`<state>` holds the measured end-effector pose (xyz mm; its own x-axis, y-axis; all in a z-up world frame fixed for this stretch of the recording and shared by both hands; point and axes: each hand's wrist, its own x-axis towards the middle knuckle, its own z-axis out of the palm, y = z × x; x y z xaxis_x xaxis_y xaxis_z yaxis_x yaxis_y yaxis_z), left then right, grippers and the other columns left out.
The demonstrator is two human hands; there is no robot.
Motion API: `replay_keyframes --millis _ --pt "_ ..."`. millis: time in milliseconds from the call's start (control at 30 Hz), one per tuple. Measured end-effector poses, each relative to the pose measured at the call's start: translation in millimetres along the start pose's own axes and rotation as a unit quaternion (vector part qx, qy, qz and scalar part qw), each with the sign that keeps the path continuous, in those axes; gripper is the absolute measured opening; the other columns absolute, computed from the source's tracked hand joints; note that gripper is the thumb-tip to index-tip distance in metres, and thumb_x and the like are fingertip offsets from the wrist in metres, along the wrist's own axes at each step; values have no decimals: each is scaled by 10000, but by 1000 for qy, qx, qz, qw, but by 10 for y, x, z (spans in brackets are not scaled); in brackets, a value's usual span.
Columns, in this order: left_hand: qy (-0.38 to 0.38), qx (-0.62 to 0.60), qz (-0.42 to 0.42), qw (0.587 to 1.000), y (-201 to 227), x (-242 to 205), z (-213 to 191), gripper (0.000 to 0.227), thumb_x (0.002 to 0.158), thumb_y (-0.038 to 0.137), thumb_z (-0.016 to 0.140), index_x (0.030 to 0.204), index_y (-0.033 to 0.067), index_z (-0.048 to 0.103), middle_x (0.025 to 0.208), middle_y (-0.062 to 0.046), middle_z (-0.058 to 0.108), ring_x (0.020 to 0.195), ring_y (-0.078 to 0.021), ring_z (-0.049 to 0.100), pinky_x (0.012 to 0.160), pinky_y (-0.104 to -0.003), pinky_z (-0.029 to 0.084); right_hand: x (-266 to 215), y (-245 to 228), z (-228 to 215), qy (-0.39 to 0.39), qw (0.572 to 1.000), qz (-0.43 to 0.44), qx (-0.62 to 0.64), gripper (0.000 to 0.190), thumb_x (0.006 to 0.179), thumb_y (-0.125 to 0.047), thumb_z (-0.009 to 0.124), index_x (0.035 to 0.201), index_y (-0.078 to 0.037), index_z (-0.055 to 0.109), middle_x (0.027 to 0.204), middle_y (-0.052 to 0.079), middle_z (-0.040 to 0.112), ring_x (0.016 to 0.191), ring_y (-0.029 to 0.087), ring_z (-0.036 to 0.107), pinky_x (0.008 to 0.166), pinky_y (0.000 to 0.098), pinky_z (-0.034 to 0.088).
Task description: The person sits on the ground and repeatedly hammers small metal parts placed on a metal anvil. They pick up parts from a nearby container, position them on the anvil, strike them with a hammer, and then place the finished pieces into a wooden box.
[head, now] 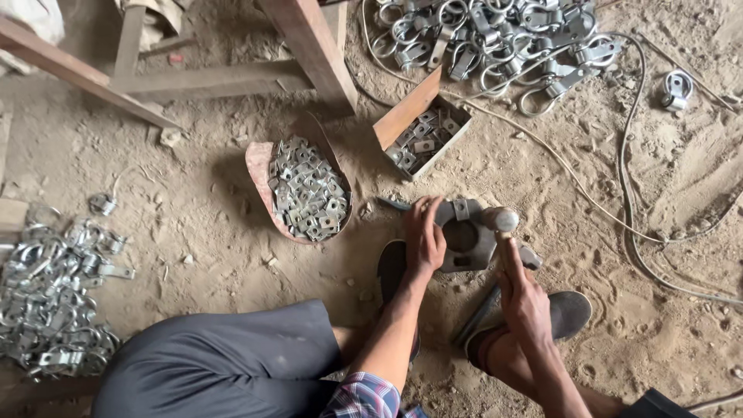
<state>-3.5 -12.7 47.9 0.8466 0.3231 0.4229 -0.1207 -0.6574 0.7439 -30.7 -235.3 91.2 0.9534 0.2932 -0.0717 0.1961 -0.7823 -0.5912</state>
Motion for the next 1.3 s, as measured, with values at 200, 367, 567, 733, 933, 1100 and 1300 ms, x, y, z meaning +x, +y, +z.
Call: replay_keyframes --millis 200,367,567,733,933,1100,1300 --pt "-130 116 75 982 -68 59 58 476 847 103 703 1320 107 652 1497 -94 544 1328 -322 514 1151 -474 400 -40 64 81 24 1000 -15 7 643 1037 -243 520 1630 -227 271 1163 259 701 692 362 731 492 451 618" --pt "-109 91 68 988 -5 92 38 369 858 220 788 1189 86 692 1448 -56 578 1308 -306 525 1142 -468 402 -34 2 -5 34 999 -26 17 642 1035 -239 534 1626 -243 283 1183 252 702 758 398 737 564 494 621" --pt "-95 120 47 987 -66 16 138 288 903 241 781 1119 85 672 1443 -56 600 1313 -295 538 1137 -467 418 -50 2 -18 37 998 -33 38 666 1016 -209 543 1628 -236 281 1202 263 694 787 431 732 606 519 623" --pt "-103 100 15 990 -214 -24 241 390 949 281 753 1287 125 638 1354 -104 575 1248 -297 563 1075 -475 453 -25 60 31 11 999 -2 40 659 1020 -214 530 1626 -234 270 1198 252 698 750 391 748 564 477 643" --pt "-78 118 48 989 -156 -39 156 346 995 287 712 1316 161 684 1300 -137 556 1205 -325 577 1050 -487 469 -41 98 79 34 998 -33 31 659 1030 -215 531 1633 -219 264 1186 258 703 737 389 743 546 477 634" --pt "-48 89 48 994 -115 -47 115 298 993 290 719 1249 141 693 1316 -134 565 1224 -337 577 1049 -483 475 -21 -19 -18 23 999 -22 30 688 1005 -185 558 1632 -222 276 1206 243 693 831 439 727 668 533 617" --pt "-35 68 4 997 -75 -59 144 316 944 264 784 1214 118 713 1353 -75 633 1227 -302 587 1046 -461 467 -80 -109 -115 57 995 -50 67 665 997 -165 585 1609 -227 335 1283 245 674 972 476 698 749 550 590"
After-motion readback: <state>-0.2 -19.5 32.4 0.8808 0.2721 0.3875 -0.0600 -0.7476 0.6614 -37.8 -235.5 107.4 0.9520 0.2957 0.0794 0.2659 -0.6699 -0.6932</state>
